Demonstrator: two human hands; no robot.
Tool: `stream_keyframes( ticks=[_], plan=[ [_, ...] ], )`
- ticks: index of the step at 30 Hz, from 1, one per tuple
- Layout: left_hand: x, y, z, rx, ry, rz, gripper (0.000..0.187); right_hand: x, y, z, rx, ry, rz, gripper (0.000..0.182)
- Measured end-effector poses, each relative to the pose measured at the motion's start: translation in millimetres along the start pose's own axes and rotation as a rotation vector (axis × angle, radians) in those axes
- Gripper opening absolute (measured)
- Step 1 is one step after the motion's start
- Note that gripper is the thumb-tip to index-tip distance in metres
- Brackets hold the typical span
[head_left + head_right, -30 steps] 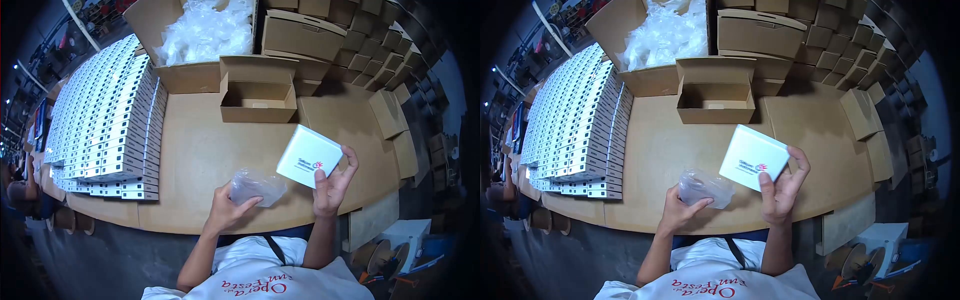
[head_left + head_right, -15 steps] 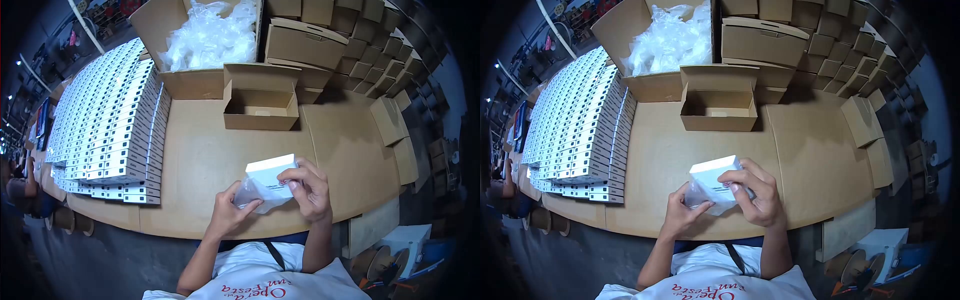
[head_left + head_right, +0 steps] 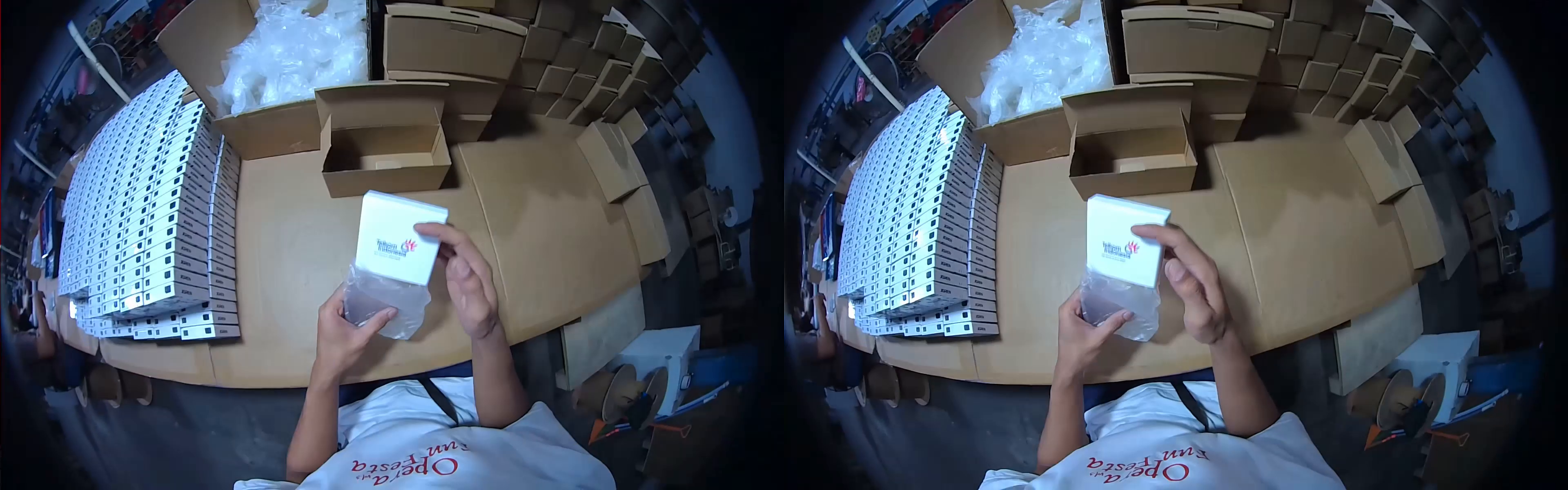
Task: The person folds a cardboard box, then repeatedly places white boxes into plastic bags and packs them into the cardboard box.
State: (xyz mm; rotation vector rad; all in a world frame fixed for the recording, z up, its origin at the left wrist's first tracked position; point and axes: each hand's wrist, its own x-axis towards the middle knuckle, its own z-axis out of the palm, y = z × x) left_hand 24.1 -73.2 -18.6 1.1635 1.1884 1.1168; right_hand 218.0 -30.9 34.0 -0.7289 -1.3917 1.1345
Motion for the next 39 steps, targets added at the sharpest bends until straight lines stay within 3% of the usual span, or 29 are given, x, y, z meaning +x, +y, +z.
stream_keyframes(
  ticks=[8,14,19,23,32,35,38,39],
  plan=[
    [-0.4,2.1,0.5,0.025,-0.016,-0.011,0.042,1.6,16.6,-2.7,0.195,-0.092,0.010,0.056],
    [0.0,0.9,-1.6,0.000,0.014,-0.013,0.042,-5.5,24.8,-2.0,0.126,-0.102,0.025,0.064],
    [2.5,-1.5,-2.1,-0.044,0.016,-0.014,0.043,-14.1,28.1,-9.4,0.143,-0.071,0.104,0.055],
    [0.2,0.1,0.4,-0.049,0.025,-0.045,0.043,-17.6,29.3,-4.3,0.164,0.050,0.112,0.061],
    [-1.1,-11.7,-0.5,-0.020,0.015,-0.001,0.053,-20.7,32.1,1.5,0.099,-0.039,0.135,0.065],
    [-3.4,-8.8,-1.4,-0.123,0.000,0.009,0.048,-20.8,27.7,1.7,0.138,-0.021,0.164,0.057],
    [-1.5,-23.4,-8.4,-0.627,-0.009,-0.156,0.044,-19.8,27.9,-3.2,0.191,-0.046,0.204,0.052],
    [0.0,-24.4,-7.4,-0.559,-0.009,-0.144,0.039,-17.3,24.5,-4.5,0.170,-0.080,0.214,0.050]
  ],
)
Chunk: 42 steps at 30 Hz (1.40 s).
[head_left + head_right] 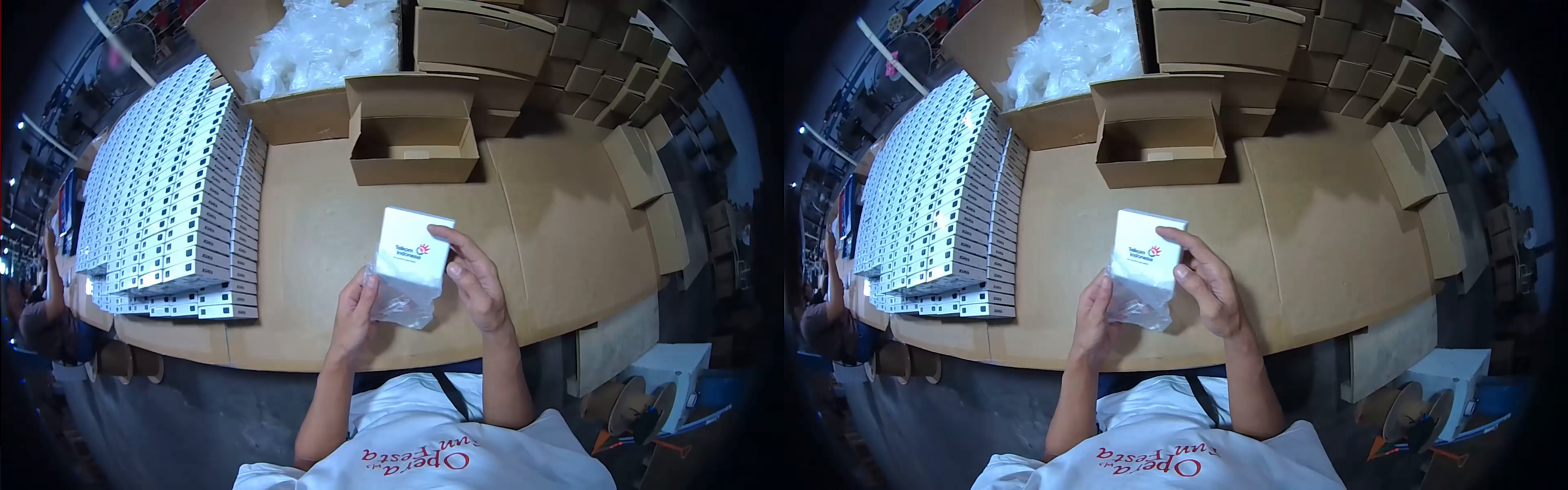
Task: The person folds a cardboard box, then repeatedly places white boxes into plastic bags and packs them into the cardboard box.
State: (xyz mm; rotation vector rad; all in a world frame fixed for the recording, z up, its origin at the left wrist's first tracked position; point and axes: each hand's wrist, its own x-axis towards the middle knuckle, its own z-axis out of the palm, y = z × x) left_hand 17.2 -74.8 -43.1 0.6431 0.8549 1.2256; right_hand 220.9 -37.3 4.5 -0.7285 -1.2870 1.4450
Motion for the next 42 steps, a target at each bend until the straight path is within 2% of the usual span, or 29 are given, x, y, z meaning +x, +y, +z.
stream_keyframes(
  ticks=[2,5,6,9,14,15,17,20,23,24,26,31,34,37,42],
  plan=[
    [2.5,-3.6,-2.2,0.050,0.011,-0.023,0.037,4.4,-11.0,0.2,-0.052,-0.060,0.026,0.047],
    [3.2,-1.9,2.7,0.131,0.048,-0.037,0.029,6.6,-7.3,-3.8,-0.139,0.023,0.009,0.045],
    [2.5,-0.4,-0.3,0.192,0.044,-0.029,0.027,9.7,-6.5,0.3,-0.101,0.089,-0.059,0.040],
    [3.1,1.4,0.4,0.301,0.031,0.012,0.024,9.5,-0.4,3.4,-0.127,0.193,-0.021,0.038],
    [2.1,2.4,4.6,0.384,0.088,0.076,0.021,8.3,7.9,9.1,-0.008,0.363,-0.109,0.027],
    [2.9,0.8,3.2,0.397,0.106,0.088,0.021,6.1,12.9,2.5,-0.089,0.320,-0.129,0.024],
    [2.8,0.5,3.2,0.399,0.124,0.103,0.021,3.0,17.9,-5.9,-0.137,0.242,-0.138,0.030],
    [4.0,0.6,8.5,0.366,0.128,0.123,0.021,0.7,15.5,3.5,-0.078,0.192,-0.183,0.043],
    [3.7,-1.8,8.5,0.342,0.143,0.134,0.020,-3.4,24.0,9.9,-0.104,0.239,-0.144,0.053],
    [4.4,-4.2,6.5,0.327,0.145,0.129,0.019,-5.4,22.7,12.6,-0.066,0.272,-0.070,0.050],
    [3.5,-5.8,3.9,0.313,0.148,0.104,0.020,-6.1,25.2,10.0,-0.012,0.310,-0.048,0.047],
    [1.2,-5.1,-1.5,0.332,0.111,0.045,0.026,-4.8,27.6,3.4,-0.018,0.325,-0.059,0.036],
    [0.8,-1.0,4.4,0.381,0.108,0.055,0.029,-3.9,29.9,-2.3,-0.037,0.272,-0.067,0.028],
    [1.3,0.8,5.6,0.317,0.121,0.045,0.033,-3.1,23.4,-3.5,-0.063,0.217,0.022,0.018],
    [3.2,4.5,2.8,0.139,0.082,-0.041,0.037,1.8,5.9,-7.9,-0.171,0.024,0.099,0.017]
  ],
)
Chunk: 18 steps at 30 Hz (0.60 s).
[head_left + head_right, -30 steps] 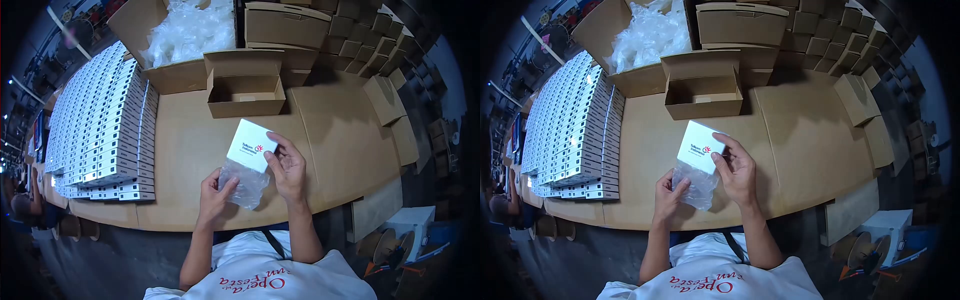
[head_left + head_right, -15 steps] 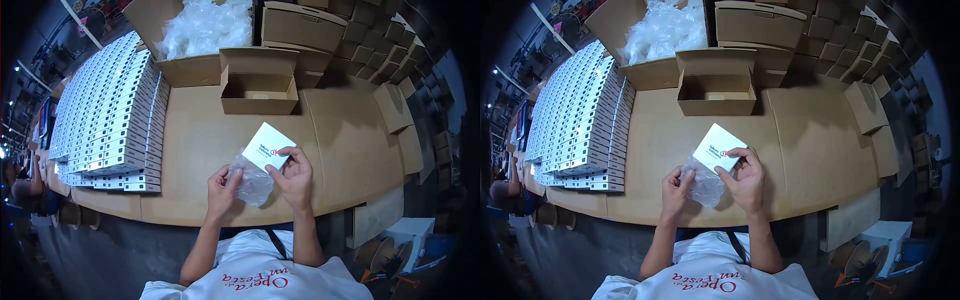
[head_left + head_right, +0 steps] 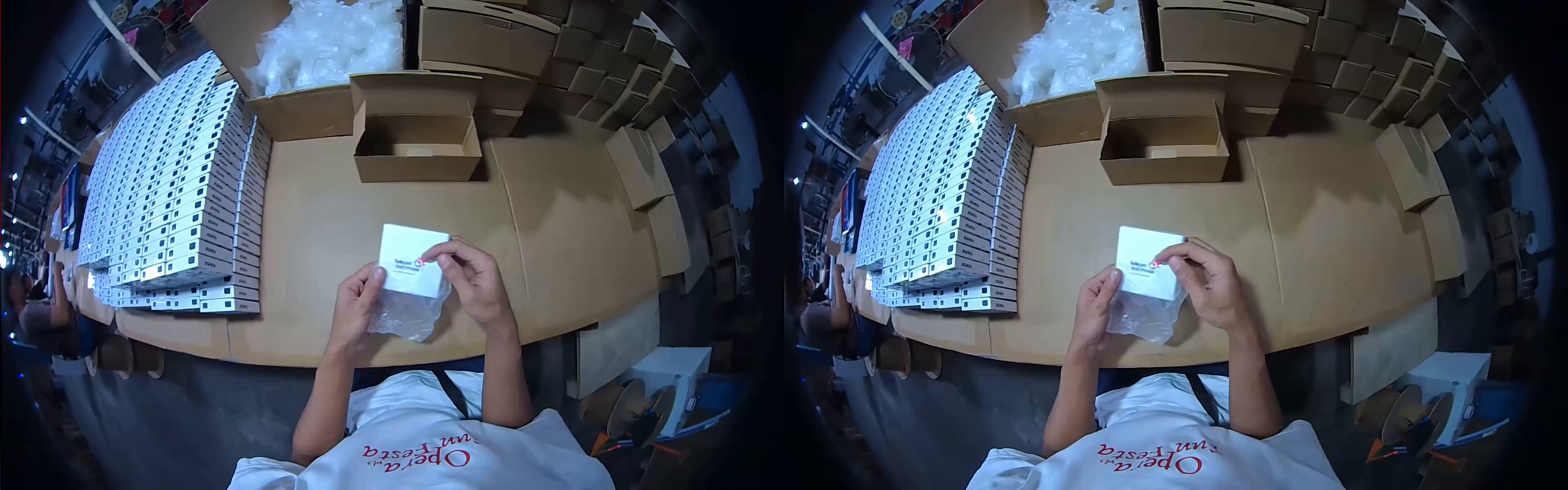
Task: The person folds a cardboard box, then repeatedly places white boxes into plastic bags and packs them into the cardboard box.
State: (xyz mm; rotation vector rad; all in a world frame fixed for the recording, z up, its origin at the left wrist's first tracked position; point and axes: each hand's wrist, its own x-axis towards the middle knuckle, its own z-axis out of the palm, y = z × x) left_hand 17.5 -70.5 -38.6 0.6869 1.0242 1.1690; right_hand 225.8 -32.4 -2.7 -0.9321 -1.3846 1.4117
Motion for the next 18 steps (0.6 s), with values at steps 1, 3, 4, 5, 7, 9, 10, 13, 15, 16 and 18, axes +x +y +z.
stream_keyframes(
  ticks=[1,3,4,5,7,9,10,13,15,16,18],
  plan=[
    [-0.5,1.3,1.6,-0.055,-0.010,-0.015,0.038,-0.6,-6.1,1.6,-0.028,-0.043,-0.004,0.017],
    [0.9,-3.3,-4.8,-0.174,-0.034,-0.019,0.038,-3.0,-5.7,5.3,0.158,0.020,-0.028,0.030],
    [1.4,-4.3,-6.8,-0.205,-0.044,0.002,0.038,-2.9,0.0,5.7,0.218,0.047,-0.070,0.034],
    [2.2,-4.8,-9.2,-0.237,-0.053,0.021,0.038,-4.2,4.2,5.2,0.277,0.072,-0.111,0.038],
    [4.5,-5.5,-11.1,-0.233,-0.043,0.038,0.037,-12.4,10.1,4.9,0.259,0.042,-0.013,0.045],
    [7.7,-6.1,-8.7,-0.265,-0.032,0.069,0.037,-15.6,19.7,13.4,0.263,0.044,0.000,0.041],
    [8.9,-6.6,-8.3,-0.250,-0.032,0.088,0.039,-15.8,20.7,18.7,0.270,0.133,0.019,0.029],
    [13.9,-8.8,-11.5,-0.175,-0.023,0.154,0.044,-14.3,26.0,20.7,0.212,0.198,-0.045,0.017],
    [16.2,-13.5,-23.0,-0.073,-0.011,0.200,0.047,-12.6,26.4,19.7,0.208,0.191,-0.091,0.014],
    [17.7,-16.1,-30.1,-0.017,-0.010,0.220,0.048,-11.2,24.3,18.1,0.194,0.176,-0.120,0.015],
    [19.9,-17.1,-37.3,0.049,-0.020,0.280,0.050,-9.6,19.5,13.2,0.201,0.149,-0.126,0.017]
  ],
)
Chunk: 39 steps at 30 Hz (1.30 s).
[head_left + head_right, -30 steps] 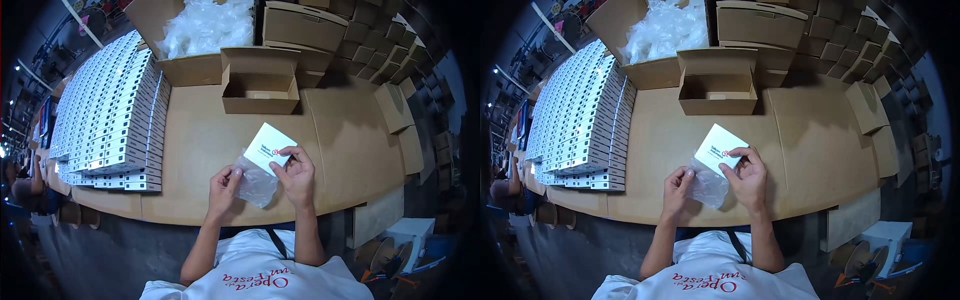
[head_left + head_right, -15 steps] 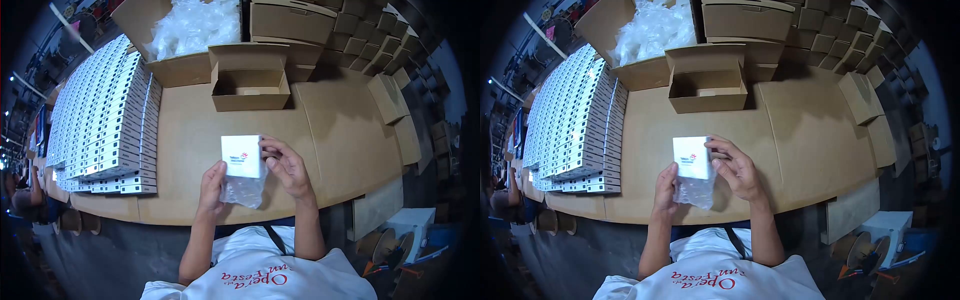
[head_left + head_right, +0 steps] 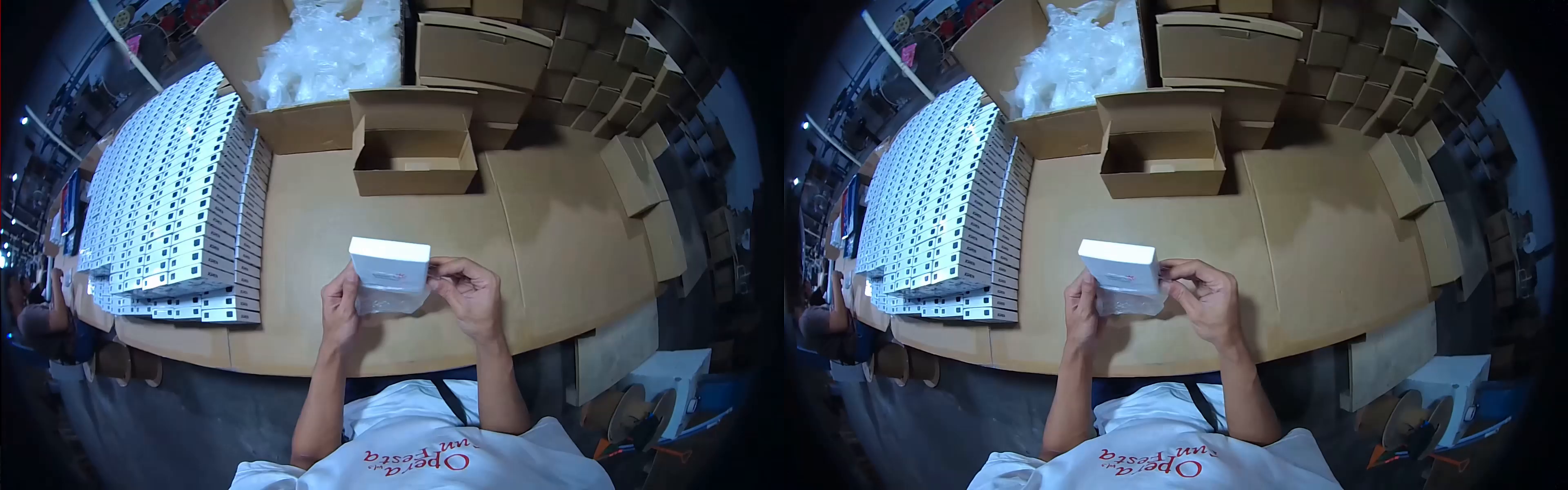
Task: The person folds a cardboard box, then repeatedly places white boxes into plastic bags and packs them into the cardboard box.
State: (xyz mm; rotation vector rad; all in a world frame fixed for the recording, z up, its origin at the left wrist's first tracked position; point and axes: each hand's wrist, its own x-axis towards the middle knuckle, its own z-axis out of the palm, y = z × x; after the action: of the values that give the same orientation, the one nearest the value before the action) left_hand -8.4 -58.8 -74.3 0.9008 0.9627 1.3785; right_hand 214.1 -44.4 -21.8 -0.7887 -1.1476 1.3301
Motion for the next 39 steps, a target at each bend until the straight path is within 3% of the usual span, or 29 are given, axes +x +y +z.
stream_keyframes(
  ticks=[2,4,6,8,14,17,18,21,23,27,29,30,33,37,39],
  plan=[
    [4.2,5.9,-0.2,0.105,-0.039,0.096,0.050,4.1,-1.7,-5.7,-0.018,-0.024,-0.044,0.017],
    [3.5,25.8,12.3,0.203,0.025,0.040,0.050,9.7,-7.0,-2.3,-0.078,-0.021,-0.072,0.014],
    [7.8,16.7,17.4,0.184,0.021,0.168,0.051,12.7,-2.7,1.1,-0.063,-0.022,-0.124,0.012],
    [3.6,17.8,19.2,0.203,0.045,0.129,0.051,14.3,3.9,2.1,-0.025,-0.027,-0.149,0.010],
    [-0.8,12.8,32.7,-0.122,0.167,0.121,0.052,14.6,2.7,11.1,0.325,0.015,-0.075,0.040],
    [-6.3,18.4,38.3,-0.113,0.160,0.117,0.050,8.8,8.7,16.4,-0.042,-0.009,0.017,0.055],
    [-8.6,20.2,39.1,-0.080,0.160,0.083,0.048,9.1,13.7,12.8,-0.161,-0.071,0.007,0.051],
    [-14.4,30.3,48.1,0.002,0.134,0.083,0.042,4.7,29.6,4.0,-0.032,-0.100,0.086,0.046],
    [-15.1,41.3,65.7,0.037,0.076,0.225,0.038,3.7,22.5,4.4,-0.016,-0.092,0.070,0.038],
    [-20.8,29.5,43.5,0.153,-0.003,0.009,0.027,3.0,18.1,-1.7,-0.028,-0.156,0.044,0.024],
    [-20.5,21.6,39.4,0.086,0.002,0.036,0.019,8.3,13.0,-8.8,-0.093,-0.253,-0.020,0.017],
    [-20.3,22.3,38.0,0.103,0.012,0.027,0.018,6.7,7.6,-9.3,-0.129,-0.219,0.052,0.009],
    [-21.1,27.9,40.5,0.189,0.094,-0.030,0.021,3.3,14.5,-17.6,-0.253,-0.185,0.018,0.009],
    [-20.0,34.4,41.9,0.229,0.157,-0.045,0.026,-2.4,6.0,-17.7,-0.075,0.138,0.013,0.004],
    [-18.6,36.3,39.7,0.240,0.181,-0.069,0.026,-4.0,4.3,-20.7,-0.164,0.003,-0.097,0.014]
  ],
)
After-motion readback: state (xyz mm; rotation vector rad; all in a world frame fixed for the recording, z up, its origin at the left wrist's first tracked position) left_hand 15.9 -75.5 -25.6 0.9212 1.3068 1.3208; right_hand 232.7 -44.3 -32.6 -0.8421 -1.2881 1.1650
